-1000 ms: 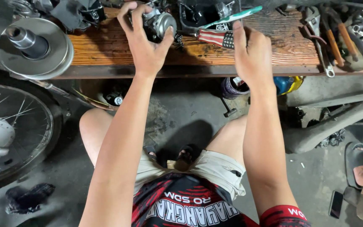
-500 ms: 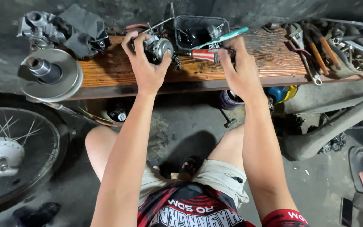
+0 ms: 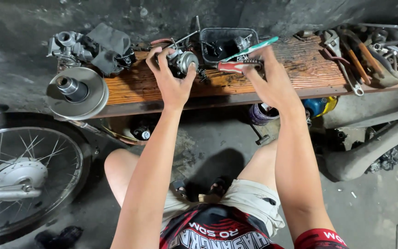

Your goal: The person sits on the floor and assembles a mechanical component, likely a carburetor, on a wooden workbench. They use a screwdriver to tighten screws on the assembly and then clean a small reddish part with a cloth.

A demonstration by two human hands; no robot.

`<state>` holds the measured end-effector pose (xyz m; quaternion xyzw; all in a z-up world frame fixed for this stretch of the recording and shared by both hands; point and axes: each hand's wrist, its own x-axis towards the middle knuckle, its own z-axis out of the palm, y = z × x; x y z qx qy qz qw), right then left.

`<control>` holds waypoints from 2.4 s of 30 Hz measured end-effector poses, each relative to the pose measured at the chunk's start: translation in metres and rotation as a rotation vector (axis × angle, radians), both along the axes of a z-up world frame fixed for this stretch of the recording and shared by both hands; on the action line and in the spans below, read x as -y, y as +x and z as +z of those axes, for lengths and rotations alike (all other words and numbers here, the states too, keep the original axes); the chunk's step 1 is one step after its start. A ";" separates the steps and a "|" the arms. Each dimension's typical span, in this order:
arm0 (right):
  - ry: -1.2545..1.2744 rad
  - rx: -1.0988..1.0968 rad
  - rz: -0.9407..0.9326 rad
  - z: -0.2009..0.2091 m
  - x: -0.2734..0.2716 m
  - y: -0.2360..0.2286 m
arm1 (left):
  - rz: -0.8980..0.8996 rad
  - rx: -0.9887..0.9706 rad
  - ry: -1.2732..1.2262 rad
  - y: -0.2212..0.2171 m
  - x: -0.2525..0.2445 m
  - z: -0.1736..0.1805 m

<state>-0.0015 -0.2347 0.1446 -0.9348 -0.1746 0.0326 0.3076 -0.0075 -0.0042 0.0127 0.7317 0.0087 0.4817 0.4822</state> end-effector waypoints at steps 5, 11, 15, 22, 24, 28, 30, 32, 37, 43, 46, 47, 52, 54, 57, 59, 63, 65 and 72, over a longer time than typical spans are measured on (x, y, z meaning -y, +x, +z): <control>-0.006 0.119 -0.012 -0.031 0.008 0.021 | -0.007 0.001 0.018 0.000 0.000 0.000; 0.254 -0.005 0.138 -0.010 0.008 0.000 | -0.016 0.001 0.038 -0.001 0.002 0.000; 0.021 0.150 -0.016 -0.029 0.013 0.014 | -0.002 -0.011 0.023 -0.001 0.002 0.000; 0.137 0.076 0.094 -0.034 0.018 0.017 | -0.003 0.011 0.048 0.004 0.003 -0.005; 0.055 0.111 0.037 -0.036 0.017 0.016 | 0.000 -0.004 0.035 0.000 0.002 -0.005; 0.201 0.111 0.164 -0.030 0.016 0.014 | -0.002 -0.008 0.030 0.003 0.003 -0.002; 0.185 0.241 0.164 -0.041 0.017 0.018 | 0.004 -0.010 0.046 0.001 0.004 -0.003; 0.155 0.259 0.092 -0.044 0.016 0.020 | 0.003 -0.006 0.043 0.003 0.003 -0.003; 0.288 0.088 0.231 -0.031 0.019 0.011 | -0.002 -0.004 0.042 0.002 0.004 -0.004; 0.314 0.202 0.183 -0.039 0.014 0.012 | -0.031 0.009 0.054 0.001 0.004 -0.004; 0.380 0.186 0.127 -0.045 0.010 0.009 | -0.038 0.017 0.060 0.001 0.003 -0.005; 0.409 0.184 0.096 -0.047 0.009 0.008 | -0.043 0.025 0.066 0.003 0.003 -0.005; 0.473 0.119 0.045 -0.057 0.009 0.007 | -0.037 0.036 0.081 0.003 0.004 -0.004; 0.468 0.117 0.028 -0.056 0.007 0.005 | -0.028 0.049 0.117 0.003 0.002 -0.005; 0.491 0.105 0.029 -0.062 0.009 0.008 | -0.035 0.045 0.099 0.002 0.003 -0.007; 0.583 0.229 0.014 -0.077 0.014 0.022 | -0.022 0.017 0.049 0.002 0.002 -0.006; 0.922 0.179 -0.103 -0.095 0.023 0.043 | 0.019 -0.031 -0.005 -0.003 0.003 0.004; 0.988 0.013 -0.107 -0.106 0.025 0.059 | 0.034 -0.031 -0.006 -0.003 0.006 0.008; 0.972 0.159 0.017 -0.169 0.036 0.115 | 0.061 -0.079 0.068 0.016 -0.009 -0.004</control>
